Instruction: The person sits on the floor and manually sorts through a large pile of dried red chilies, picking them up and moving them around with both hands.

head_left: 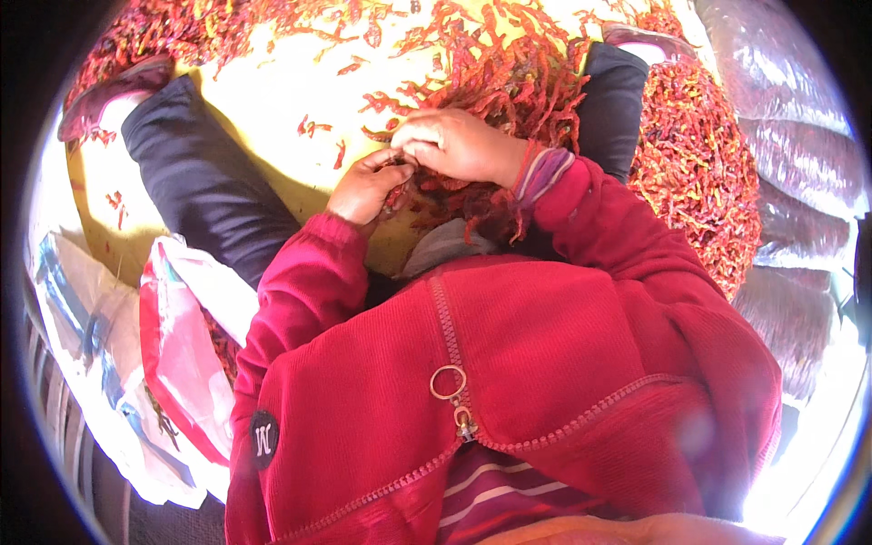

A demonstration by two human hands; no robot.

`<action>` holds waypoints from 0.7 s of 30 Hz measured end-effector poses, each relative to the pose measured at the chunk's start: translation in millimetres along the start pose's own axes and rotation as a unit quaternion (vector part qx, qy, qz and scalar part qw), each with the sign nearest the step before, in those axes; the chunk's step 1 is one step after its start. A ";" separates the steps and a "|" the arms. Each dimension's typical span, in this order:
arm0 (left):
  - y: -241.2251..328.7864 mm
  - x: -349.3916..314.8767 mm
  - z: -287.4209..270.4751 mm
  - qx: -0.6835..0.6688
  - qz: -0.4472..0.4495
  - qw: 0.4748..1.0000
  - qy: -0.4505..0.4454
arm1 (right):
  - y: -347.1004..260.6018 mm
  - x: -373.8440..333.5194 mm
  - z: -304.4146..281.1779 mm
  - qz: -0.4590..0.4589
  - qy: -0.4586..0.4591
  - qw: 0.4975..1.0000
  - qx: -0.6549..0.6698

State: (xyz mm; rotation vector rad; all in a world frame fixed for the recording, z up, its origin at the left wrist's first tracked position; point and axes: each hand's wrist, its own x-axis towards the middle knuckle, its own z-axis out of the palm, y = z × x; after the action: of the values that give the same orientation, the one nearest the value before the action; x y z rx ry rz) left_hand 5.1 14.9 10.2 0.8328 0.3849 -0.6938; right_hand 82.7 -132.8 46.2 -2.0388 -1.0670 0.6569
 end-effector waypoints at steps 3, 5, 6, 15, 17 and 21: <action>1.8 1.9 -0.8 -0.037 0.015 0.999 -0.004 | 25.0 16.2 -5.4 0.006 0.069 0.987 -0.145; -0.1 5.0 -1.3 -0.026 0.025 0.999 0.001 | 40.6 20.2 4.0 0.021 0.074 0.975 -0.210; 1.7 3.9 -1.5 -0.030 0.029 0.999 -0.002 | 40.3 22.4 11.4 0.011 0.074 0.963 -0.260; 0.4 -9.6 -15.1 -0.005 0.062 0.996 0.061 | 47.9 -62.5 15.9 0.067 -0.038 0.926 -0.370; -0.6 -12.1 -21.9 -0.004 0.084 0.994 0.068 | 52.9 -90.3 16.8 0.080 -0.030 0.917 -0.391; 5.3 -27.7 -20.2 -0.016 0.105 0.988 0.110 | 70.8 -143.0 9.5 0.126 -0.016 0.900 -0.418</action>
State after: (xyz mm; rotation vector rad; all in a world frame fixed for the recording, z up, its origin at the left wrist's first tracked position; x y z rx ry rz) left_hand -12.1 44.4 16.1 0.9075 0.4965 -0.3995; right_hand 34.3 -277.7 -1.0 -2.9511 -1.2441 0.3712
